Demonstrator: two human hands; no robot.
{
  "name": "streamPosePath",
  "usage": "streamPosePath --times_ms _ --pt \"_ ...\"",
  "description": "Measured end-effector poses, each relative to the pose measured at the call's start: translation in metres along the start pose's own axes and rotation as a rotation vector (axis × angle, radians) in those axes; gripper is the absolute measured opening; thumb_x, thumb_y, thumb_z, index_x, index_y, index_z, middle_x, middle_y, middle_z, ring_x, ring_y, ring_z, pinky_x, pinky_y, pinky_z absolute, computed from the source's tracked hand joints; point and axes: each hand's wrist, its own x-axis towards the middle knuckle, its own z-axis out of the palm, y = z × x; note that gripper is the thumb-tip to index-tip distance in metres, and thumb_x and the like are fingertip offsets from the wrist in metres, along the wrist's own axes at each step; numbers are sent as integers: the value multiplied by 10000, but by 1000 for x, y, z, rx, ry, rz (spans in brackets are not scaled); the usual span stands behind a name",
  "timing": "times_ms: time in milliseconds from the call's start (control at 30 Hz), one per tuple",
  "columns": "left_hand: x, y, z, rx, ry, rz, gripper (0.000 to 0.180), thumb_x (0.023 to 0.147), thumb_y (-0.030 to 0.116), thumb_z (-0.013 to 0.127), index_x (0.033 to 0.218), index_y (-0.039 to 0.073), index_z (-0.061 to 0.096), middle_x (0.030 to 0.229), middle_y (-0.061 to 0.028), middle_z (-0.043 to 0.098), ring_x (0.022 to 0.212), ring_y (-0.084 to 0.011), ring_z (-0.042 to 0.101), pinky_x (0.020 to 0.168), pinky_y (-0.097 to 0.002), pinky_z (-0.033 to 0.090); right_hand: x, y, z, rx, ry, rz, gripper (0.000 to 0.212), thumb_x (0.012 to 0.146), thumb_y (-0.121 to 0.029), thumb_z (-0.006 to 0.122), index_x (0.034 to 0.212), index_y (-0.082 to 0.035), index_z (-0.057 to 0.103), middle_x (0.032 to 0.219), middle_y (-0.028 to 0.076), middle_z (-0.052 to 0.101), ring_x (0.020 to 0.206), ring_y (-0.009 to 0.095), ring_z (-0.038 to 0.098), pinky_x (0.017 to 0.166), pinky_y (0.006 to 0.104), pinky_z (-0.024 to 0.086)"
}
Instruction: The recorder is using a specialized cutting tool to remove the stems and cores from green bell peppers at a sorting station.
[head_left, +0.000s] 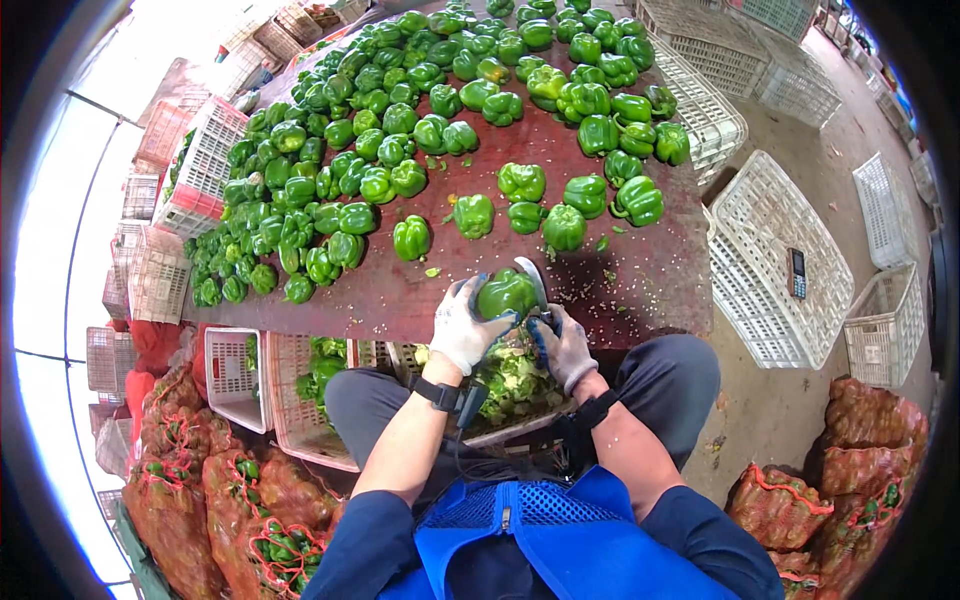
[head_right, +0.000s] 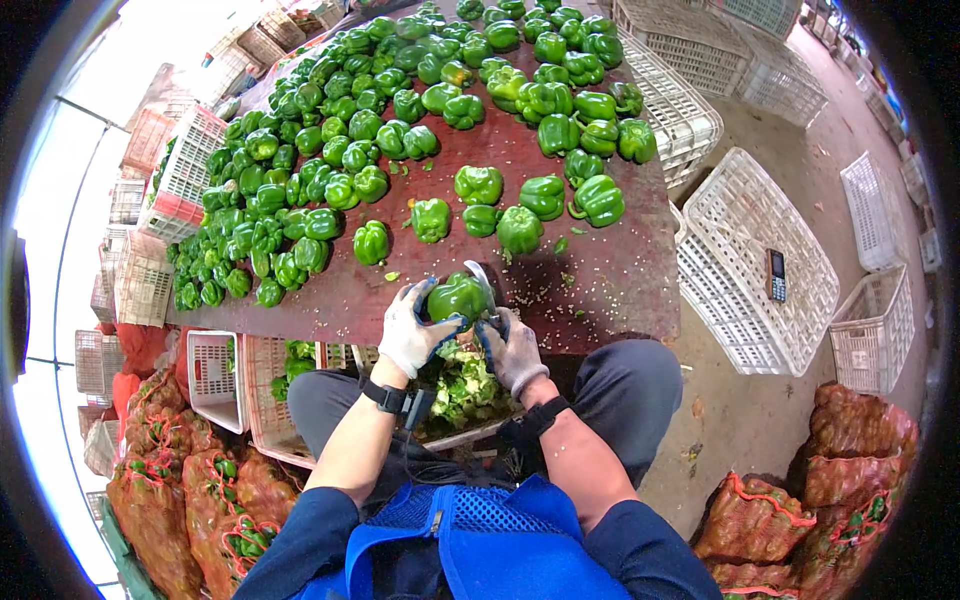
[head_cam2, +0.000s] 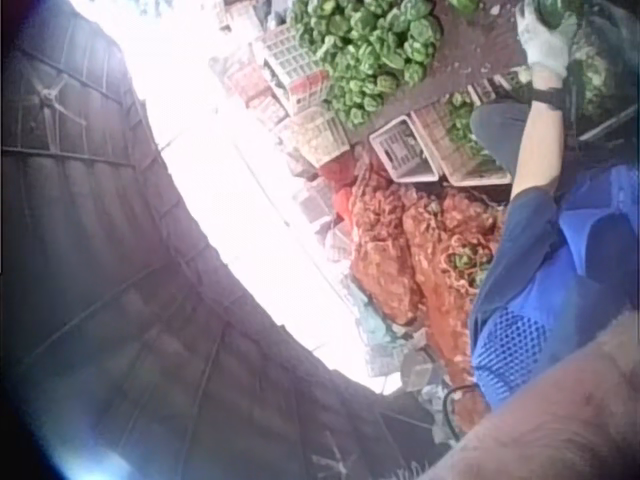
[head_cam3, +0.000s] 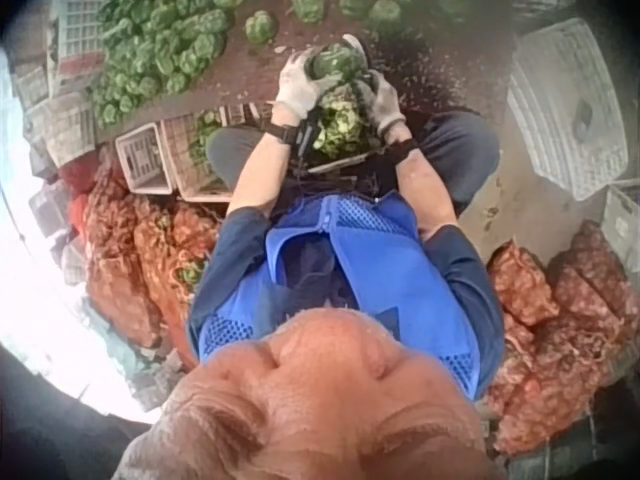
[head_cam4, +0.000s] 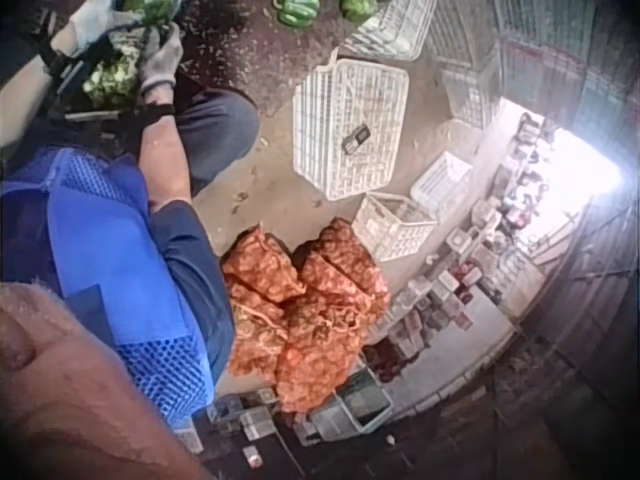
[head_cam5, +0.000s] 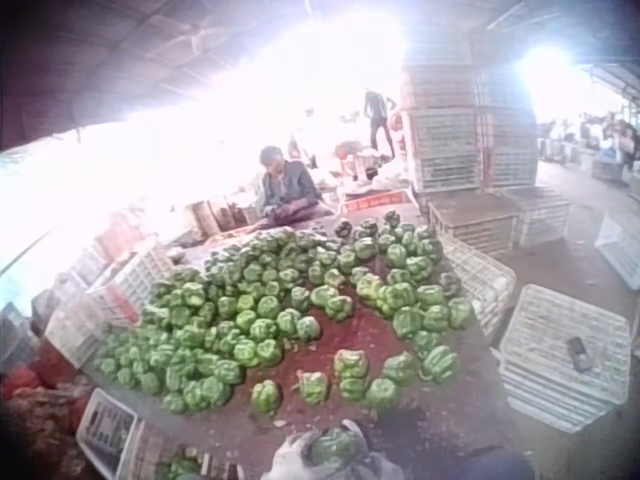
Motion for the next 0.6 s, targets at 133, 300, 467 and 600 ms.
streamPosePath --times_ms 133,300,467,600 --pt "0 -3 1 -17 8 -34 688 611 234 901 1203 3 637 1147 -175 652 1056 -333 645 940 -403 521 2 -5 3 24 -11 18 363 931 -242 648 1151 43 601 937 176 701 858 245 670 774 372 520" --pt "-5 -5 7 -57 38 -15 633 605 202 905 1152 6 653 1107 -162 653 1028 -324 646 926 -398 523 6 6 11 -86 -46 27 403 908 -256 641 1170 45 586 941 266 688 932 427 672 806 462 522" --pt "-1 -25 16 -333 77 -257 564 636 162 891 1117 -18 659 1056 -152 692 963 -280 674 869 -370 540 -4 5 23 -346 -108 72 397 897 -298 650 1129 19 593 977 289 676 956 465 647 826 511 511" --pt "7 -39 17 -689 31 -457 474 705 86 861 1112 -41 655 991 -118 725 868 -164 670 788 -313 543 -10 4 25 -440 -219 112 364 899 -297 642 1112 -5 595 990 287 676 971 475 635 841 538 503"
